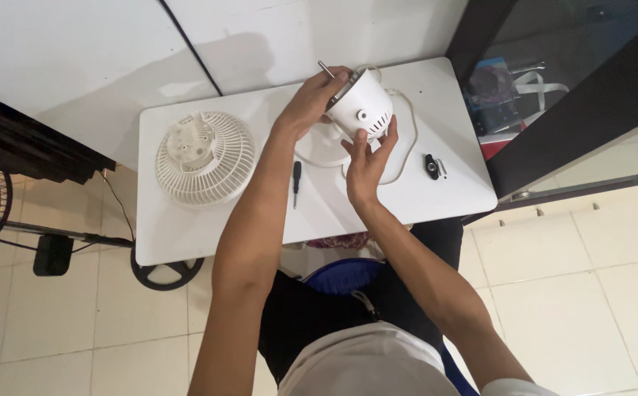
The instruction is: The person disassembles a small white table fan by removing screws from the motor housing, detaches the motor assembly, and reattaches it using a screwdriver. The fan cage and base remain on the table during the process.
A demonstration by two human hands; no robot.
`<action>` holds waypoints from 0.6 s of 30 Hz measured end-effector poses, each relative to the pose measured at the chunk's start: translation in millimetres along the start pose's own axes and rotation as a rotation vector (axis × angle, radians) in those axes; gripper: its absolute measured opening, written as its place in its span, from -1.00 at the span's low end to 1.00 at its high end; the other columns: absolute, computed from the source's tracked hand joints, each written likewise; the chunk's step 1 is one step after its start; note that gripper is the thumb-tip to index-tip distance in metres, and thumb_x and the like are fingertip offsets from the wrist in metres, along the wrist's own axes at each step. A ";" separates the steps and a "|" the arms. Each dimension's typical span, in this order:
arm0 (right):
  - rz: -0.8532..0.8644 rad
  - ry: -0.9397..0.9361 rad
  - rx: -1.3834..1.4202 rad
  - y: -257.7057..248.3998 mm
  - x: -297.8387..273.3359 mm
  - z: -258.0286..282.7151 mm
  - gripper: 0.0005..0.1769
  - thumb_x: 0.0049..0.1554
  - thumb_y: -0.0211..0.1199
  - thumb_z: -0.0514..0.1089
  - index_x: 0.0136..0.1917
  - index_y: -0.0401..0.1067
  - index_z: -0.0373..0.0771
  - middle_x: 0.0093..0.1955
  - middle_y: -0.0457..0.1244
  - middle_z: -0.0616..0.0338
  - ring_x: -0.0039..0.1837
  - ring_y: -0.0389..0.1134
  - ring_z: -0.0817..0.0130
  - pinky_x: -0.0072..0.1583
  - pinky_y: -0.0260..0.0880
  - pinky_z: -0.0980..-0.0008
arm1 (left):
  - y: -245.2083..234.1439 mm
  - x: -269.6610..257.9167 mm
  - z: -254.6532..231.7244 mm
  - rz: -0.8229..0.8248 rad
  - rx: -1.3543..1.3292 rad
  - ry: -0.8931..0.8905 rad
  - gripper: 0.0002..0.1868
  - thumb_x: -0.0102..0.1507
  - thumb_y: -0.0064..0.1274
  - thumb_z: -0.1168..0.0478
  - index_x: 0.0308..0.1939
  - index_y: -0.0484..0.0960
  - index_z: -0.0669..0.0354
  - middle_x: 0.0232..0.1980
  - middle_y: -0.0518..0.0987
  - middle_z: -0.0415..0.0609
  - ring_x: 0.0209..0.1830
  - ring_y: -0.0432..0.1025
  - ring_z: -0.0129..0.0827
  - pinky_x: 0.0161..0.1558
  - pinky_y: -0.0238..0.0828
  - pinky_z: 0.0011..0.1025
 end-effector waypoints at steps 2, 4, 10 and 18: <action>-0.005 0.010 0.004 -0.4 2.7 -2.2 -0.08 0.34 0.11 0.12 0.67 -0.40 -0.12 0.55 -0.15 -0.21 0.49 0.20 -0.12 0.28 0.55 0.05 | 0.3 0.3 -1.9 -0.034 -0.010 0.025 -0.47 0.36 -0.15 -0.22 0.24 0.59 -0.04 -0.06 0.65 -0.16 -0.16 0.51 -0.48 -0.32 0.49 -0.44; -0.020 0.031 0.005 -1.6 7.6 -5.5 -0.09 0.33 0.11 0.12 0.66 -0.38 -0.12 0.53 -0.14 -0.20 0.46 0.23 -0.10 0.28 0.54 0.06 | 2.3 0.8 -5.1 -0.068 -0.033 0.049 -0.49 0.37 -0.14 -0.19 0.22 0.59 -0.02 -0.08 0.65 -0.18 -0.19 0.51 -0.50 -0.33 0.49 -0.46; -0.078 0.043 0.062 -11.8 33.7 -9.1 -0.21 0.32 0.14 0.11 0.56 -0.23 -0.18 0.47 -0.03 -0.23 0.33 0.30 0.01 0.26 0.55 0.07 | 10.4 1.4 -16.1 -0.179 -0.050 -0.005 -0.54 0.36 -0.10 -0.12 0.21 0.59 -0.01 -0.15 0.62 -0.15 -0.28 0.48 -0.51 -0.42 0.46 -0.48; -0.162 0.025 -0.035 -12.8 60.3 9.8 -0.29 0.32 0.14 0.08 0.48 -0.11 -0.32 0.49 -0.08 -0.17 0.31 0.33 0.12 0.16 0.63 0.12 | 5.7 15.3 -6.7 -0.095 0.060 0.103 -0.44 0.36 -0.07 -0.08 0.39 0.41 0.04 -0.14 0.65 -0.08 -0.30 0.50 -0.44 -0.42 0.45 -0.42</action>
Point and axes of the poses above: each hand's wrist, its own x-axis towards the middle knuckle, its own y-axis out of the palm, z = x × y, the point moved 5 cm from there along x, towards the middle knuckle
